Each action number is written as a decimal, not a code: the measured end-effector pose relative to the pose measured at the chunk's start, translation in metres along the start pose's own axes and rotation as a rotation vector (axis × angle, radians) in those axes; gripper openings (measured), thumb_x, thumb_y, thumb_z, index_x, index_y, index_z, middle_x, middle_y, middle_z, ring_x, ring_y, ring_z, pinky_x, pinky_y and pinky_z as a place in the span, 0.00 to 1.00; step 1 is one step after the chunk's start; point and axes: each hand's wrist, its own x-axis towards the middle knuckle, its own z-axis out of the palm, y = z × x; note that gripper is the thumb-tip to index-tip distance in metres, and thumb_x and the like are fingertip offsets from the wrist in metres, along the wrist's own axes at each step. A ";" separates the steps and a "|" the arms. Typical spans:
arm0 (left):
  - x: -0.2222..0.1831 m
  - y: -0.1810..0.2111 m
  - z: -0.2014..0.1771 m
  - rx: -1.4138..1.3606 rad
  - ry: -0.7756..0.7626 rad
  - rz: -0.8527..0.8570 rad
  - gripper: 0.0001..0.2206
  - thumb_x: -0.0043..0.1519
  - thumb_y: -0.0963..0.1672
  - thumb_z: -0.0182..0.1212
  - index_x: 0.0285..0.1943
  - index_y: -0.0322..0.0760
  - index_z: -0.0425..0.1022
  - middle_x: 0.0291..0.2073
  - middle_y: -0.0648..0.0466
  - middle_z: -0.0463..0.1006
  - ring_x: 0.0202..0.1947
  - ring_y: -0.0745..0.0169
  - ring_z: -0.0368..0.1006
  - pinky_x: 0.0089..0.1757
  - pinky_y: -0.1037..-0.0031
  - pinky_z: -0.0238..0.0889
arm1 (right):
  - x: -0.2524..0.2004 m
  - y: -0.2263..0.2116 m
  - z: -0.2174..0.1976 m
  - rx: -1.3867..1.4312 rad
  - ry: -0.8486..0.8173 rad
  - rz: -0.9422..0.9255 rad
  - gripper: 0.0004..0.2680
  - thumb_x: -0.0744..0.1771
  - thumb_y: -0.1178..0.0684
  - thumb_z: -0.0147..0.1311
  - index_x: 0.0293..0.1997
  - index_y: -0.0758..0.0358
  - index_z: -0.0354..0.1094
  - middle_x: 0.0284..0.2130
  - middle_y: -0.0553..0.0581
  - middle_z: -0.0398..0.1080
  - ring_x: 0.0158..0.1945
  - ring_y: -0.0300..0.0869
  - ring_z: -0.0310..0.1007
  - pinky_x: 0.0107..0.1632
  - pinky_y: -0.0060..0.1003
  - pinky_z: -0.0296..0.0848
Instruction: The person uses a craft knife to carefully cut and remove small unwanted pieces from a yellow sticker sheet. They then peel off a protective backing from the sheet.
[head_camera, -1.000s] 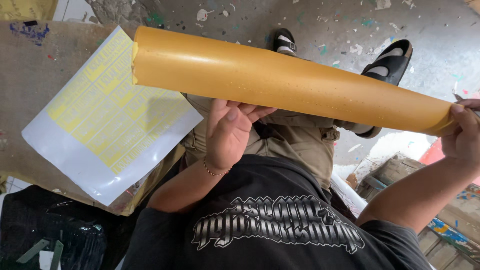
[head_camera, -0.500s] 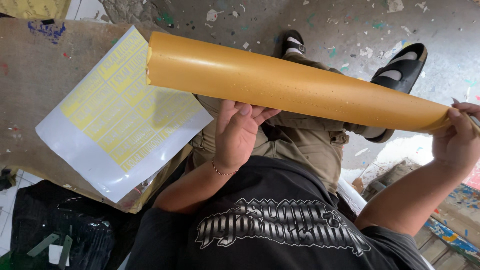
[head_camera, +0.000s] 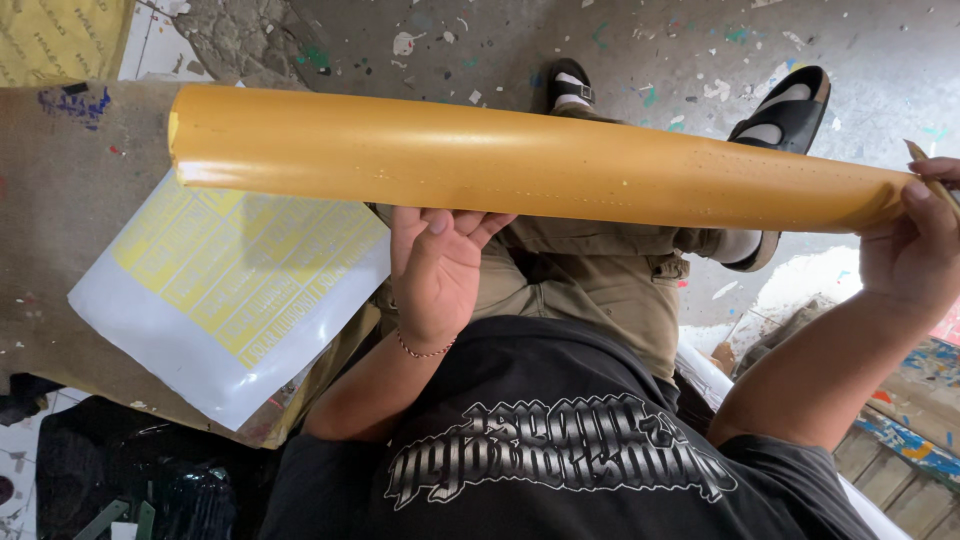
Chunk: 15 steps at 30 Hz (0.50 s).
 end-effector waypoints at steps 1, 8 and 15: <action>0.001 0.001 0.000 0.000 0.004 0.006 0.25 0.73 0.44 0.51 0.76 0.30 0.50 0.67 0.39 0.69 0.64 0.45 0.70 0.63 0.53 0.65 | -0.001 -0.001 0.007 -0.010 -0.004 -0.002 0.05 0.72 0.67 0.48 0.52 0.73 0.60 0.40 0.64 0.66 0.45 0.49 0.74 0.59 0.45 0.79; 0.000 0.003 -0.003 0.017 0.031 0.029 0.24 0.73 0.45 0.52 0.76 0.30 0.51 0.65 0.39 0.69 0.63 0.45 0.71 0.63 0.53 0.64 | 0.003 0.010 0.025 0.029 -0.065 -0.018 0.04 0.72 0.68 0.49 0.52 0.75 0.59 0.38 0.62 0.64 0.41 0.45 0.69 0.53 0.37 0.73; -0.003 -0.001 -0.008 -0.008 0.062 0.057 0.21 0.74 0.43 0.52 0.72 0.32 0.54 0.64 0.41 0.69 0.63 0.45 0.71 0.63 0.52 0.64 | 0.015 0.029 0.038 0.053 -0.105 -0.008 0.04 0.73 0.67 0.51 0.51 0.75 0.60 0.38 0.62 0.64 0.40 0.44 0.68 0.50 0.34 0.71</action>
